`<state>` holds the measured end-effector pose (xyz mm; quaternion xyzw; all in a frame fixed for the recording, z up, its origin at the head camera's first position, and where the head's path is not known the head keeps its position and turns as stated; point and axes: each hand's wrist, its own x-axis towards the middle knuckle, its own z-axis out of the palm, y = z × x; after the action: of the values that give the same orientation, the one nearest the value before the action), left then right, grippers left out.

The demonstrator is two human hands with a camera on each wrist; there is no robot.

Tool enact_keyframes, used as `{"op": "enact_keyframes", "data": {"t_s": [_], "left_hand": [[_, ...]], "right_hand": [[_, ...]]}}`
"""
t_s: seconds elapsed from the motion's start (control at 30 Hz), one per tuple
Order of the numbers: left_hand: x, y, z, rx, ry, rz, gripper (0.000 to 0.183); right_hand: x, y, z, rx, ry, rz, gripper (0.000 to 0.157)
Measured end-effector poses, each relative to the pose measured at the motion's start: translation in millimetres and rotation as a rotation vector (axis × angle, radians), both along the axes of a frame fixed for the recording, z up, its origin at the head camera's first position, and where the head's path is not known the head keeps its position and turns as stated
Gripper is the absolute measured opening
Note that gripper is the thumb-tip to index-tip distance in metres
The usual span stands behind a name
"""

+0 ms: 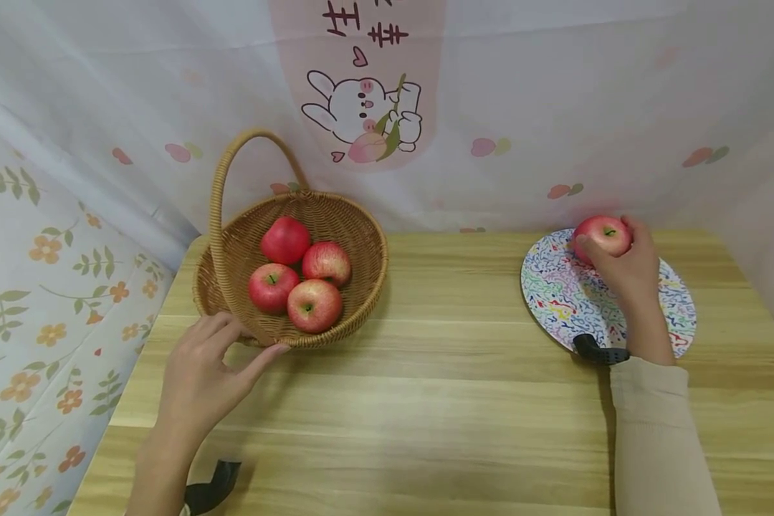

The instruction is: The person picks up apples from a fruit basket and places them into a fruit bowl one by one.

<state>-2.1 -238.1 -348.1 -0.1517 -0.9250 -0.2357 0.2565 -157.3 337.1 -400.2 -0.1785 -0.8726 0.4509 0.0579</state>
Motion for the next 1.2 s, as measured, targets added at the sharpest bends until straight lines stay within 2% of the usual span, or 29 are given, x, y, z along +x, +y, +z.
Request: {"op": "enact_keyframes", "data": {"t_s": [0.13,0.23,0.37,1.0,1.2], "left_hand": [[0.3,-0.7,-0.2,-0.006,0.000,0.005,0.058],[-0.1,-0.3,-0.1,-0.016,0.019,0.006,0.058],[-0.3,1.2,-0.3,-0.022,0.034,0.008,0.071],[1.1,0.0,-1.1,-0.005,0.018,0.003,0.068],[-0.1,-0.6,-1.3,-0.011,0.040,-0.008,0.065]], "right_hand": [[0.6,-0.7,-0.6,-0.010,-0.006,-0.001,0.095],[1.4,0.2,-0.8,-0.011,-0.014,0.003,0.094],[2.4,0.9,-1.4,-0.009,-0.015,0.010,0.094],[2.9,-3.4,-4.5,-0.019,0.012,0.026,0.094],[2.0,-2.9,-0.8,-0.029,0.002,0.023,0.094]]}}
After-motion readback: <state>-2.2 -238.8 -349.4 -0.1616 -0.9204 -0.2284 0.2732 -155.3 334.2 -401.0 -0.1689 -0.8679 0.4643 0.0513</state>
